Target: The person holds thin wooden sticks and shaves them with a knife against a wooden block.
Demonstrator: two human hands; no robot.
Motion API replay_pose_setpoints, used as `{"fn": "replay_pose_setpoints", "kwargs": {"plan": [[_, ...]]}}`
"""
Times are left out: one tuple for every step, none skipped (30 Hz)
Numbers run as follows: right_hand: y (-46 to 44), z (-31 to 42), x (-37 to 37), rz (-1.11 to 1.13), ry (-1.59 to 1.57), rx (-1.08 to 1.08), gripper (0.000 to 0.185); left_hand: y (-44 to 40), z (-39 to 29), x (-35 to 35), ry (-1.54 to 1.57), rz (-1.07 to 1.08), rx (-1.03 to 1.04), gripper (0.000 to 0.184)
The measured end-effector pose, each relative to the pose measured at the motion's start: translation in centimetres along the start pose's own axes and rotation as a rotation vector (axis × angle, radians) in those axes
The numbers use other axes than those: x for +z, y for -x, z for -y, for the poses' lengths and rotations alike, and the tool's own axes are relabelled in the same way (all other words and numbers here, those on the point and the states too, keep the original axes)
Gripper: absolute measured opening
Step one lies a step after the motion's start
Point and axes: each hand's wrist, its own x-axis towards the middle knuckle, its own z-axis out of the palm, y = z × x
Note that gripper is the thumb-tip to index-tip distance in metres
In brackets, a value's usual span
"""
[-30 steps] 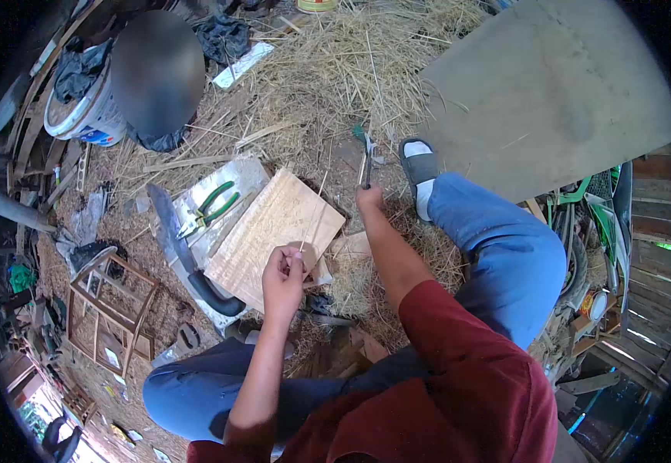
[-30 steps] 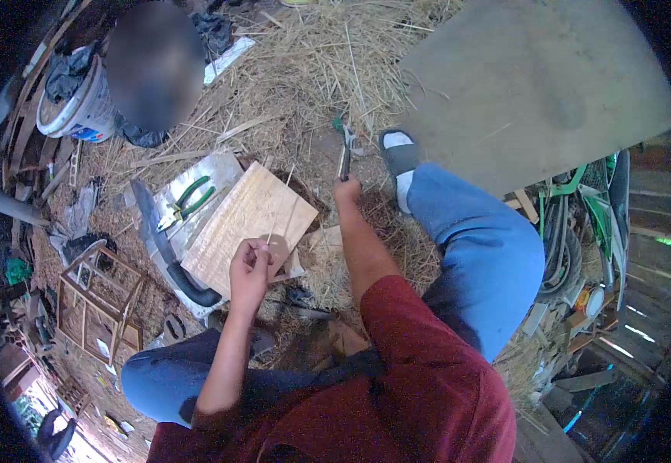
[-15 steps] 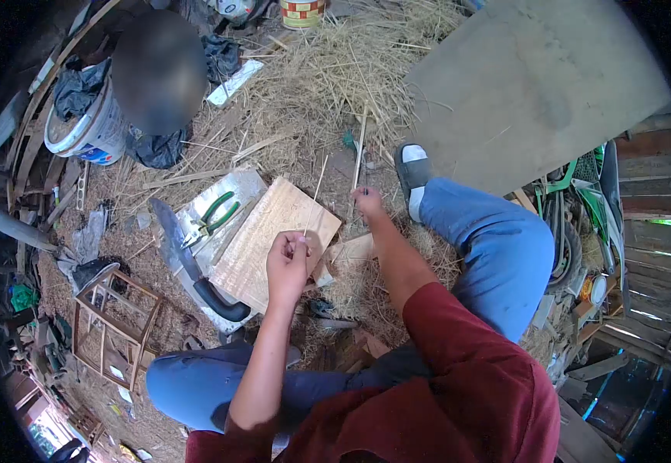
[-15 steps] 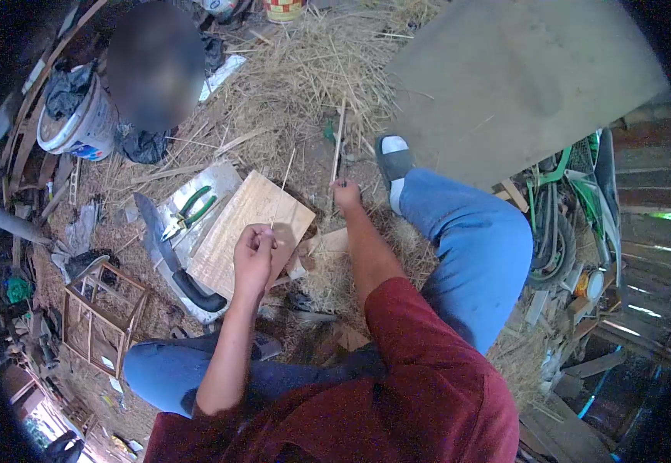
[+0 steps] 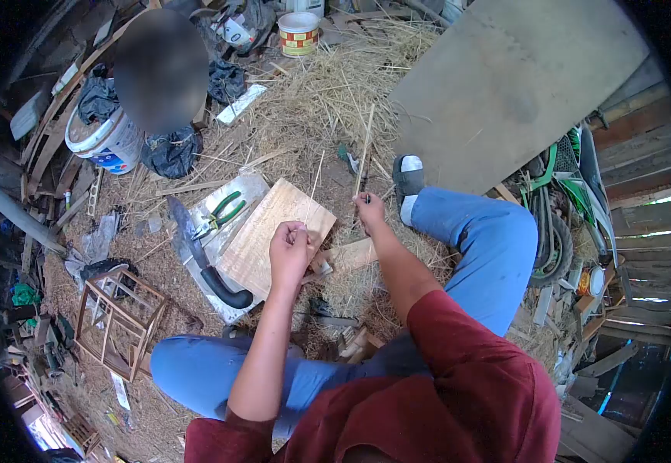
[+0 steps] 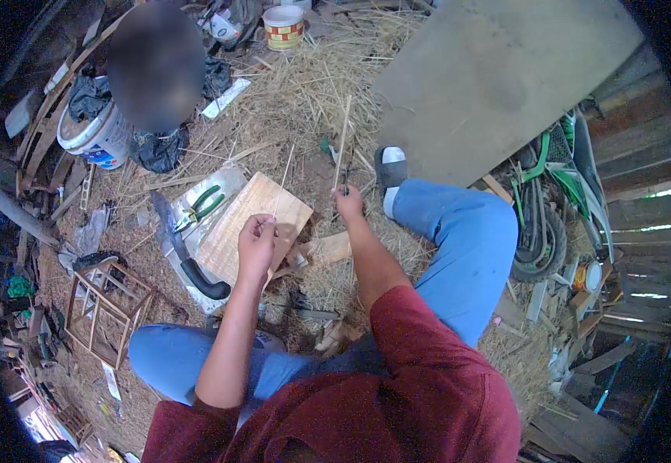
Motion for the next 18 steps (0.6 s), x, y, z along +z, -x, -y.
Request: {"fn": "replay_pose_setpoints", "kwargs": {"plan": [[0.1, 0.0, -0.2, 0.024, -0.085, -0.019, 0.016, 0.2, 0.0, 0.0, 0.002, 0.003, 0.006, 0.013], [0.1, 0.1, -0.4, 0.049, -0.170, -0.040, 0.016, 0.3, -0.1, -0.1, 0.002, 0.005, 0.022, 0.013], [0.5, 0.8, -0.8, 0.049, -0.174, -0.048, 0.016, 0.5, -0.3, -0.1, 0.003, 0.006, 0.037, 0.013], [1.1, 1.4, -1.2, 0.022, -0.144, -0.067, 0.017, 0.8, -0.5, -0.2, 0.004, 0.006, 0.045, 0.013], [1.6, 2.0, -1.6, -0.004, -0.114, -0.086, 0.017, 1.1, -0.7, -0.3, 0.009, 0.003, 0.039, 0.013], [1.4, 1.9, -1.7, -0.004, -0.117, -0.092, 0.017, 1.4, -1.0, -0.4, 0.015, 0.000, 0.032, 0.013], [1.6, 1.7, -1.8, 0.025, -0.173, -0.094, 0.017, 2.1, -1.2, -0.8, 0.017, -0.003, 0.037, 0.013], [1.6, 1.3, -1.9, 0.052, -0.228, -0.093, 0.016, 2.3, -1.3, -0.8, 0.003, 0.003, 0.069, 0.013], [2.3, 1.8, -2.2, 0.050, -0.229, -0.092, 0.016, 2.5, -1.3, -1.0, -0.011, 0.010, 0.100, 0.014], [3.1, 2.3, -2.5, 0.057, -0.249, -0.099, 0.019, 2.8, -1.4, -1.1, -0.011, 0.013, 0.101, 0.014], [3.7, 2.9, -2.9, 0.065, -0.269, -0.106, 0.023, 3.1, -1.4, -1.1, -0.027, 0.011, 0.113, 0.015], [4.2, 3.2, -3.3, 0.061, -0.271, -0.109, 0.023, 3.3, -1.3, -1.2, -0.041, 0.008, 0.125, 0.016], [4.5, 3.6, -3.7, 0.072, -0.253, -0.099, 0.023, 3.2, -0.8, -1.3, -0.040, 0.012, 0.131, 0.016], [4.9, 4.0, -4.1, 0.083, -0.235, -0.090, 0.024, 3.0, -0.1, -1.5, -0.124, 0.009, 0.167, 0.019], [5.2, 4.4, -4.5, 0.082, -0.238, -0.096, 0.024, 2.9, 0.3, -1.5, -0.209, 0.003, 0.202, 0.022], [5.7, 4.7, -4.8, 0.072, -0.238, -0.110, 0.023, 2.9, 0.8, -1.6, -0.206, 0.004, 0.208, 0.022], [6.2, 5.1, -5.1, 0.061, -0.239, -0.125, 0.022, 2.9, 1.2, -1.8, -0.268, -0.027, 0.213, 0.024], [6.6, 5.4, -5.2, 0.057, -0.241, -0.133, 0.022, 3.0, 1.0, -1.8, -0.330, -0.057, 0.220, 0.026]]}}
